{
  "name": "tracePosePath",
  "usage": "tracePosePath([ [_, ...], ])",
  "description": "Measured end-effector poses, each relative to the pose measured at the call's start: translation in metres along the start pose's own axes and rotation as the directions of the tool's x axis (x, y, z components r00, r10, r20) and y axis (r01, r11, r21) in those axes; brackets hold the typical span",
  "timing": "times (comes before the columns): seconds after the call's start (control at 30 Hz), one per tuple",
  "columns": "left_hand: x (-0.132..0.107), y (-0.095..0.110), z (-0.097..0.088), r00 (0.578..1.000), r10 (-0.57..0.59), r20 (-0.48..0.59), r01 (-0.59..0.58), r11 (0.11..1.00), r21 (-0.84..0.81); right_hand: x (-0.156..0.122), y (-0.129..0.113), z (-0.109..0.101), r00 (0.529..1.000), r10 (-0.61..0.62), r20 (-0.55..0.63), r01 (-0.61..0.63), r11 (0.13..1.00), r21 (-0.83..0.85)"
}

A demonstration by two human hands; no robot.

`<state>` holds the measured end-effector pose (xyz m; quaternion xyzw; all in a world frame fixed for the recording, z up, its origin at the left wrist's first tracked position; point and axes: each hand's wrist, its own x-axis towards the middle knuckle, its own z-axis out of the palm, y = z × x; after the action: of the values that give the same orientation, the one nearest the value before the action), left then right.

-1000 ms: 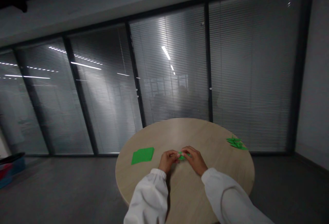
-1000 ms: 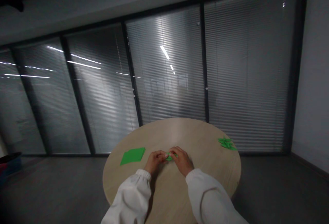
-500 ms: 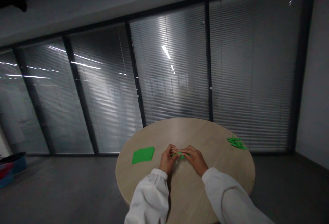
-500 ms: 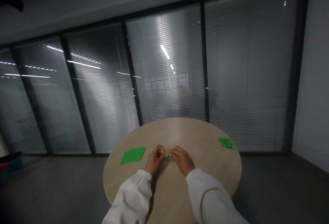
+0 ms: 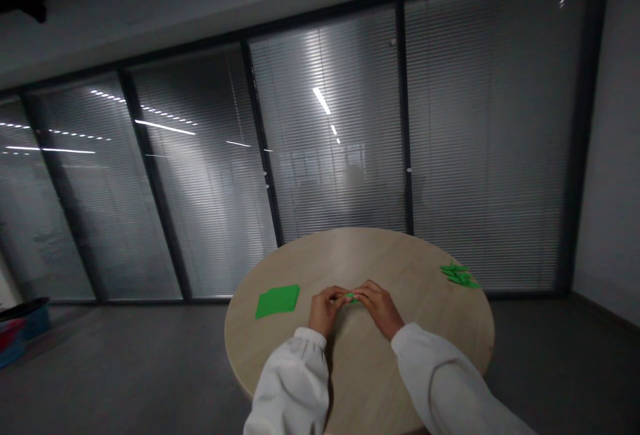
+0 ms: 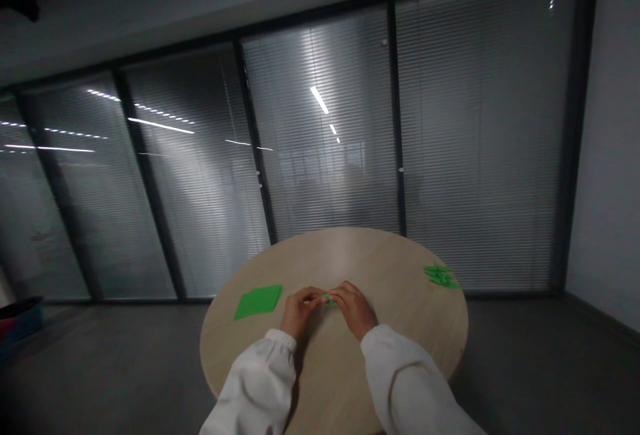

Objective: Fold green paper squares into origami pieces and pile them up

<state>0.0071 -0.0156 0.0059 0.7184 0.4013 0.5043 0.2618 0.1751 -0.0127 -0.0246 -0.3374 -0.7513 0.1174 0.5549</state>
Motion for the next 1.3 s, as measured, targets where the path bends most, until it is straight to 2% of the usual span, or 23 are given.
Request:
tracePosePath([
  [0.13,-0.003,0.000,-0.002,0.994,0.112,-0.006,-0.106,0.951,0.292,-0.001,0.000,0.000,1.000,-0.001,0.003,0.001,1.000,-0.029],
  [0.3,-0.004,0.000,-0.004,0.983,0.183,0.021,-0.175,0.892,0.416,-0.001,0.000,0.000,1.000,-0.011,0.009,0.011,0.999,-0.051],
  [0.47,-0.002,-0.001,-0.003,0.981,0.190,-0.038,-0.163,0.916,0.367,-0.001,-0.002,0.000,0.999,-0.043,-0.001,0.043,0.996,-0.080],
  [0.63,0.000,-0.003,-0.002,0.982,0.170,-0.086,-0.144,0.957,0.253,-0.001,-0.004,-0.002,0.995,-0.103,0.011,0.103,0.977,-0.188],
  [0.9,0.000,-0.005,0.000,0.977,0.211,-0.012,-0.203,0.953,0.225,0.000,-0.009,-0.005,0.986,-0.156,0.053,0.165,0.939,-0.300],
  [1.0,0.001,-0.007,0.000,0.980,0.200,-0.016,-0.191,0.952,0.237,0.001,-0.011,-0.005,0.989,-0.133,0.066,0.147,0.933,-0.329],
  [1.1,0.002,-0.011,0.001,0.979,0.190,-0.072,-0.171,0.964,0.205,0.000,-0.010,-0.005,0.993,-0.093,0.068,0.111,0.938,-0.329],
  [1.3,0.004,-0.012,-0.003,0.982,0.148,-0.115,-0.121,0.969,0.214,-0.001,-0.004,-0.003,1.000,0.015,0.012,-0.012,0.975,-0.223],
])
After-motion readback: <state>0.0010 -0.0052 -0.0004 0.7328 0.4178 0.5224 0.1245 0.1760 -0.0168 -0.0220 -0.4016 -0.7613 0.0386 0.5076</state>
